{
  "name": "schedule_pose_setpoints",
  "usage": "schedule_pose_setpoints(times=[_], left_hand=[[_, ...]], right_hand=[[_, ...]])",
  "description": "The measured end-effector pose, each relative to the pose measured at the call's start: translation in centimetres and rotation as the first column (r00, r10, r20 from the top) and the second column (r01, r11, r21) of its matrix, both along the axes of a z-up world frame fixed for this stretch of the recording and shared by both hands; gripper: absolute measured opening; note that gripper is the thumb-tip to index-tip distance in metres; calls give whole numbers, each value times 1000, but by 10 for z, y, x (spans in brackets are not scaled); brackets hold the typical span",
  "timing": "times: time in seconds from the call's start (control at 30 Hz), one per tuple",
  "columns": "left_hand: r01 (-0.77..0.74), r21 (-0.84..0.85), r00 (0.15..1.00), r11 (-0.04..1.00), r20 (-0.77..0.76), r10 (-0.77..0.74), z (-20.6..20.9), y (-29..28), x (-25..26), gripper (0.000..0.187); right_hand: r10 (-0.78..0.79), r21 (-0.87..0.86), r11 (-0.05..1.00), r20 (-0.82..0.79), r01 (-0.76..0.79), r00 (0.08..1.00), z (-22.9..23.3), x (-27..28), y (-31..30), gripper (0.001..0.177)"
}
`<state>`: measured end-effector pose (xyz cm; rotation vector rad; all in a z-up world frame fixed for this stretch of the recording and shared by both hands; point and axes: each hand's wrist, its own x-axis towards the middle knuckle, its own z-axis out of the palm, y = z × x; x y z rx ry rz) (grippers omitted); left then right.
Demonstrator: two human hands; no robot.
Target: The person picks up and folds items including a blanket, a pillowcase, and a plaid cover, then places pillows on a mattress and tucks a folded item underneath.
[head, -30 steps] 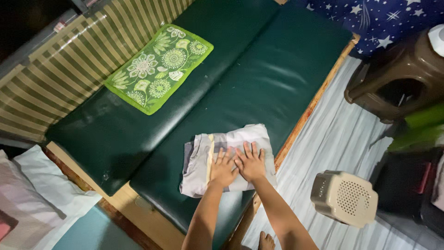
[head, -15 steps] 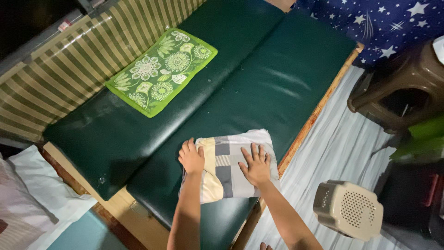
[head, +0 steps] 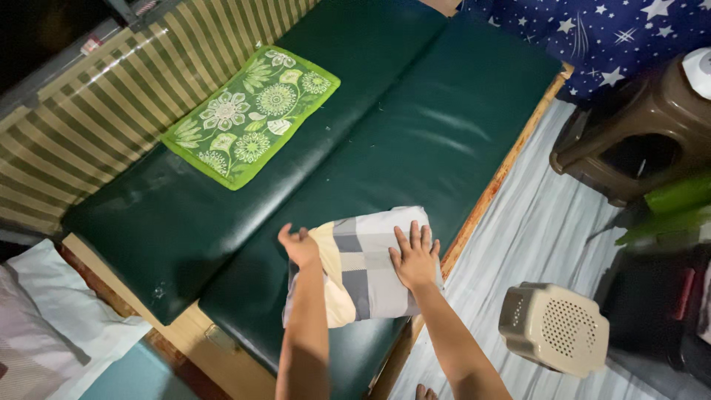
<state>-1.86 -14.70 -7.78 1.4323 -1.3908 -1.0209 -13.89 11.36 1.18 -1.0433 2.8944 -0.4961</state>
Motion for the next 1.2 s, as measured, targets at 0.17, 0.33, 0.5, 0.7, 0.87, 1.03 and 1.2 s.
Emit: schedule_pose_setpoints(times=[0.17, 0.33, 0.5, 0.7, 0.87, 1.03, 1.2], left_hand=[[257, -555, 869, 791, 491, 62, 46, 75, -2, 39], [824, -203, 522, 529, 637, -568, 52, 169, -11, 46], [845, -138, 445, 517, 718, -536, 28, 164, -5, 49], [836, -132, 452, 532, 714, -534, 18, 152, -4, 53], [842, 61, 328, 536, 732, -597, 55, 130, 20, 71], [658, 291, 95, 695, 883, -460, 75, 101, 46, 74], [491, 369, 79, 789, 883, -462, 58, 87, 64, 75]], right_hand=[[21, 13, 1000, -72, -20, 997, -2, 3, -3, 56], [236, -254, 936, -57, -243, 970, -32, 19, -7, 62], [298, -222, 922, -117, -317, 948, -54, 22, -8, 54], [317, -193, 924, -99, -331, 943, -51, 21, -16, 57], [331, -152, 927, -101, -344, 938, -36, 18, -4, 56], [219, -83, 972, -37, -221, 975, -26, 11, 1, 54], [-52, 178, 983, 42, 44, 998, -31, -4, 15, 71]])
